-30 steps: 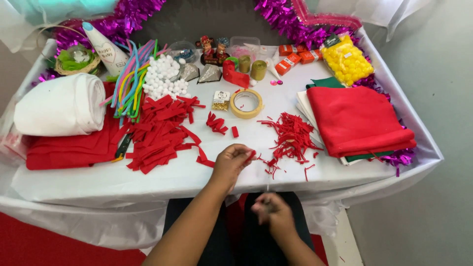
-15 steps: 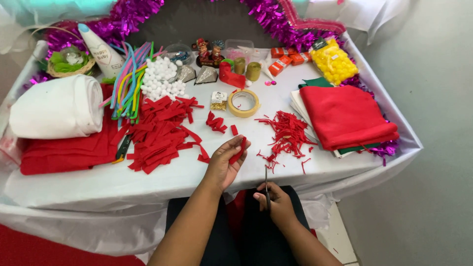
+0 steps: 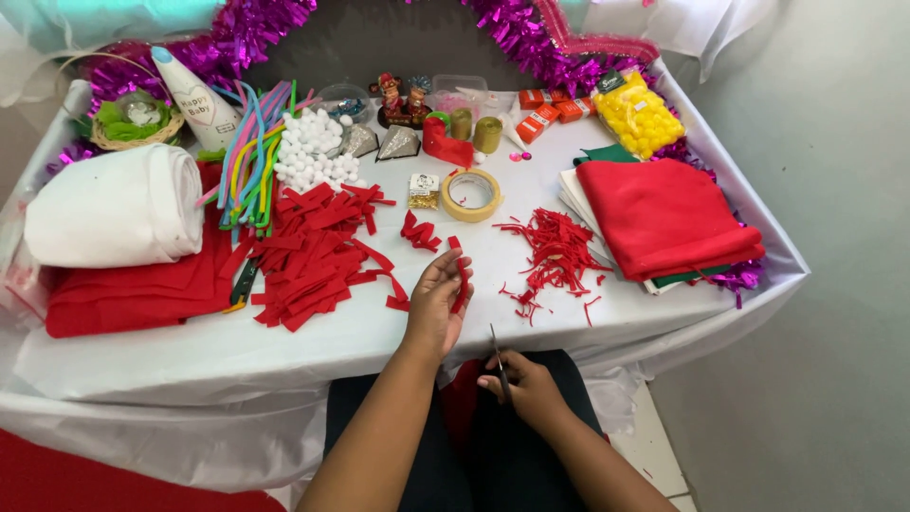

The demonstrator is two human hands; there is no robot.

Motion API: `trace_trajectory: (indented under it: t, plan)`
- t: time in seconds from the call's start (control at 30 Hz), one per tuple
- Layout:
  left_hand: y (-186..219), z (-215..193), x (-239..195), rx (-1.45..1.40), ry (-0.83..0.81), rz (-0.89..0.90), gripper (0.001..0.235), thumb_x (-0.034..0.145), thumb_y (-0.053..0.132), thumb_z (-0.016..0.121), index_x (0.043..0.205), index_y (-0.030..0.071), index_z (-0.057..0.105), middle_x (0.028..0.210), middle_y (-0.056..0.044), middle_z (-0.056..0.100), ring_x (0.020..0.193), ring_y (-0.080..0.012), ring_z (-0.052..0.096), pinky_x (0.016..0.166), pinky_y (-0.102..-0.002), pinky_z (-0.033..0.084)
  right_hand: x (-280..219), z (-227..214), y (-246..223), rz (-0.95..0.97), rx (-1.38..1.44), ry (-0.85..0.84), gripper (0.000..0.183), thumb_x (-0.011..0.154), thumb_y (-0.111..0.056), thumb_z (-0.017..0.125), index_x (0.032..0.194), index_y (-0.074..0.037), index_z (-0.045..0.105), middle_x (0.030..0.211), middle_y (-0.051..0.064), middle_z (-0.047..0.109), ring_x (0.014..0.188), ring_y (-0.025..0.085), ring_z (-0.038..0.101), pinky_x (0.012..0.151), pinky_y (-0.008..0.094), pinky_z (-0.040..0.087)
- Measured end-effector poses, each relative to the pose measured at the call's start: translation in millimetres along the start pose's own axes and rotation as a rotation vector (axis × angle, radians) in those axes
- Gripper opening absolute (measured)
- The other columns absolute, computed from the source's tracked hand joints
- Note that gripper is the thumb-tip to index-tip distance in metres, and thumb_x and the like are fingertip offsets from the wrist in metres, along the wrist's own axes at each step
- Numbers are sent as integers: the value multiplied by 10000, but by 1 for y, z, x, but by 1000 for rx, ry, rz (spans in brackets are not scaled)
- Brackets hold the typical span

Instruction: The person uses scissors to cut red fabric strips into smaller pieces on a white table. The cut pieces are placed in a pile on the table. The person continues cutting multiple strips throughout the clip.

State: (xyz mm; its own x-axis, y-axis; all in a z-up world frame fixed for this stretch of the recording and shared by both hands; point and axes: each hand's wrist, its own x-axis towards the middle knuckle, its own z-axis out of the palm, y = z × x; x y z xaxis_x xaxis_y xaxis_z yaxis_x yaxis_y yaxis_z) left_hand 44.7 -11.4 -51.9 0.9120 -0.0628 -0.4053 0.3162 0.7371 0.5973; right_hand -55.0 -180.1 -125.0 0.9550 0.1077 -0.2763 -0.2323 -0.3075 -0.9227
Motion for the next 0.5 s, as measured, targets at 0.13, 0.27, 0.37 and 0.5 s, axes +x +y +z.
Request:
trace_trajectory:
  t: [0.13, 0.27, 0.37, 0.5]
  plan:
    - [3, 2, -5, -6, 9, -11, 516, 930, -107, 456, 1328, 160, 647, 1185, -75, 706, 964, -89, 622, 797, -212, 504, -3, 1, -3, 15, -20, 0, 216, 833, -179, 854, 953, -105, 690, 587, 57, 634, 548, 115, 551, 592, 263, 465]
    - [-1, -3, 1, -5, -45, 41, 487, 889, -112, 492, 1287, 114, 658, 999, -91, 697, 935, -119, 619, 753, -223, 505, 0, 1, 0, -10, -14, -9, 213, 827, -167, 855, 943, -103, 689, 619, 63, 664, 565, 120, 591, 599, 266, 487]
    - [-6, -8, 7, 17, -67, 63, 469, 885, -107, 552, 1274, 129, 661, 993, -76, 701, 986, -125, 629, 788, -230, 507, 1, 0, -3, 4, -21, -14, 217, 823, -168, 853, 956, -101, 696, 624, 69, 671, 568, 131, 606, 607, 272, 500]
    - [-6, -8, 7, 24, -69, 54, 474, 887, -105, 593, 1298, 125, 650, 1032, -95, 723, 976, -133, 647, 789, -230, 519, -1, 0, -6, -2, -41, -5, 216, 820, -175, 855, 962, -107, 707, 600, 62, 664, 560, 127, 607, 615, 271, 501]
